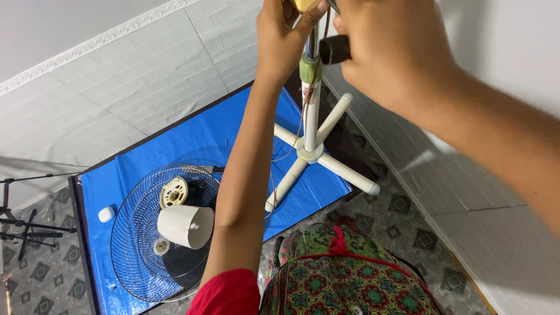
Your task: The person secures the yellow control box to the fan stand using a screwdriver. They insert screws into the box and tighten them while holding the box steady against the stand.
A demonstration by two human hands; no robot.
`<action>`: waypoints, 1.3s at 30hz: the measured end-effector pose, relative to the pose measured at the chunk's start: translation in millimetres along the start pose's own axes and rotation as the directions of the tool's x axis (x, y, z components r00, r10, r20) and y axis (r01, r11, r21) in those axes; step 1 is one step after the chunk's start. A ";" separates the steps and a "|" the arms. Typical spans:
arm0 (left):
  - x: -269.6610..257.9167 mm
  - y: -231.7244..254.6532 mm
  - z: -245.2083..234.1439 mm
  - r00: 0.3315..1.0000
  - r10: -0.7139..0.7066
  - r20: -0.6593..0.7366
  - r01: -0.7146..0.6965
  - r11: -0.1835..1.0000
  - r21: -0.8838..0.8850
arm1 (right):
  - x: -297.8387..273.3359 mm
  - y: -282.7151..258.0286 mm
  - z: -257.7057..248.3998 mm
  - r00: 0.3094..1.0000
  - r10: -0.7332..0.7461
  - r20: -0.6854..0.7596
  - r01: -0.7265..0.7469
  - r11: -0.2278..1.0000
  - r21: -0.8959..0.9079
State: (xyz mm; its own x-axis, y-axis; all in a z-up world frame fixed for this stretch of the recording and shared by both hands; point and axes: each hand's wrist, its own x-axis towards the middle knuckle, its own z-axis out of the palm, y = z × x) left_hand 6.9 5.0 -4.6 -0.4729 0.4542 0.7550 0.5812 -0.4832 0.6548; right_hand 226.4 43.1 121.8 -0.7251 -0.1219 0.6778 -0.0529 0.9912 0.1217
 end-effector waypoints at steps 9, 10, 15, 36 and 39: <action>-1.8 2.9 -3.0 0.991 -0.127 -0.031 0.130 0.983 0.127 | -5.2 -8.0 21.3 0.543 0.696 0.471 -0.469 -0.214 0.857; -1.8 3.7 -5.0 0.986 -0.164 -0.028 0.167 0.975 0.147 | -5.5 -10.2 22.8 0.518 0.700 0.492 -0.414 -0.298 0.860; 2.4 14.5 -10.7 0.996 0.000 0.090 0.006 0.997 -0.071 | -24.8 -25.6 30.5 0.570 0.677 0.466 -0.384 -0.282 0.879; -1.7 10.4 -5.2 0.993 -0.067 -0.100 0.073 0.996 0.055 | -4.6 67.7 121.4 0.895 0.413 0.168 -0.175 -0.022 0.984; -2.5 10.6 -8.1 0.996 -0.040 -0.079 0.042 0.999 0.024 | 2.2 68.2 127.0 0.949 0.297 0.104 -0.066 -0.135 0.989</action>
State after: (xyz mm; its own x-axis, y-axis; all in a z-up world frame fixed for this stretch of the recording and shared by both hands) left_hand 9.0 -7.3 0.7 -0.5464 0.4125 0.7289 0.5766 -0.4460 0.6846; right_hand 134.0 117.1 39.5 -0.7754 0.1846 0.6040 -0.6238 -0.0742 -0.7781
